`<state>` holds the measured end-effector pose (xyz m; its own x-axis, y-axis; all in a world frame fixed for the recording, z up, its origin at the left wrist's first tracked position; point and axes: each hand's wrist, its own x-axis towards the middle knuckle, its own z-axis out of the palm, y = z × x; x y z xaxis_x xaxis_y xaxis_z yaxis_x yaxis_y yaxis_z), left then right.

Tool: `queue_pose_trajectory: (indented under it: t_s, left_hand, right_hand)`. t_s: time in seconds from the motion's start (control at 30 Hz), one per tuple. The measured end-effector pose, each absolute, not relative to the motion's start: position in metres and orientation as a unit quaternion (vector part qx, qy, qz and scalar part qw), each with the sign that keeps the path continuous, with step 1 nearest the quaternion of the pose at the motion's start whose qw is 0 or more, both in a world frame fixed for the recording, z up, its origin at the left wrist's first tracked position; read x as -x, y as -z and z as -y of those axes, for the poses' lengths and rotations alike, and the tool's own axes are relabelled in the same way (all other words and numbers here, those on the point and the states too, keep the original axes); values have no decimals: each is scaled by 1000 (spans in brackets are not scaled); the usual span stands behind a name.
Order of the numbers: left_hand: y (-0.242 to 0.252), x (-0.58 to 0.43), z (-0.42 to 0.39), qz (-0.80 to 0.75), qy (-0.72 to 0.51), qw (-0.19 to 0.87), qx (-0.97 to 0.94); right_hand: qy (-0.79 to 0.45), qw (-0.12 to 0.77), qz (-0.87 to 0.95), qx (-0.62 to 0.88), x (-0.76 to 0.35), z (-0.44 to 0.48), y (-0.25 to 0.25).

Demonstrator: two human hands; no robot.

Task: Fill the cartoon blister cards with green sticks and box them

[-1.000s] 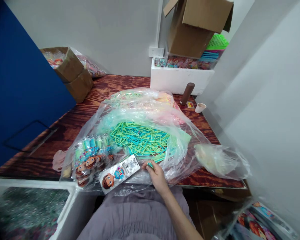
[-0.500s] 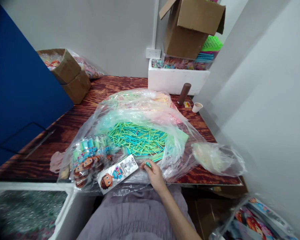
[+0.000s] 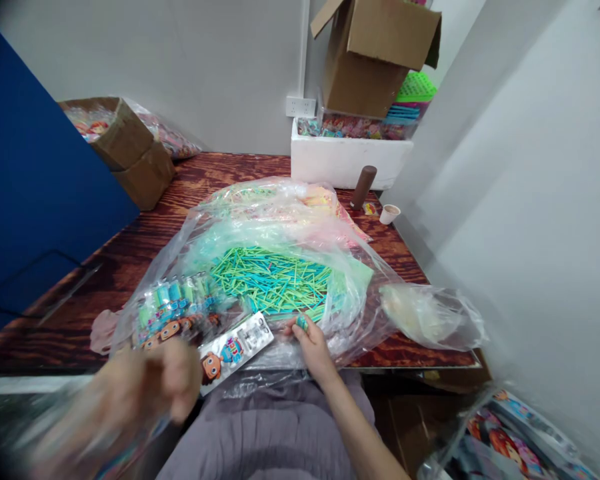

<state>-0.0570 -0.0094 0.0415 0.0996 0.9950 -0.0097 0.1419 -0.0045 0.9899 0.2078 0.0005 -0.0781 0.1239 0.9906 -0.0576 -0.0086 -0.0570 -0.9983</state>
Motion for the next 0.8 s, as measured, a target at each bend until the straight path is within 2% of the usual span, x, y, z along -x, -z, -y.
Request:
queue_pose_trajectory:
  t_s: [0.1, 0.13, 0.2, 0.27, 0.43, 0.63, 0.8]
  left_hand:
    - [-43, 52, 1, -472, -441, 594, -480]
    - [-42, 49, -3, -475, -446, 614, -445]
    - [-38, 43, -9, -479, -452, 652, -376]
    - [-34, 38, -13, -478, -448, 673, -343]
    - [-30, 31, -14, -460, -449, 698, -315]
    - [-22, 33, -15, -485, -444, 682, -320]
    - [-8, 30, -11, -483, -466, 666, -325]
  right_hand:
    - [-429, 517, 469, 574, -238, -20, 66]
    - [-386, 490, 503, 598, -248, -29, 62]
    - [-283, 360, 603, 653, -262, -45, 56]
    - [-233, 288, 643, 670, -265, -57, 56]
    - [-172, 190, 675, 692, -240, -69, 66]
    - [-143, 132, 687, 700, -224, -68, 68]
    - [-175, 153, 686, 689, -237, -68, 61]
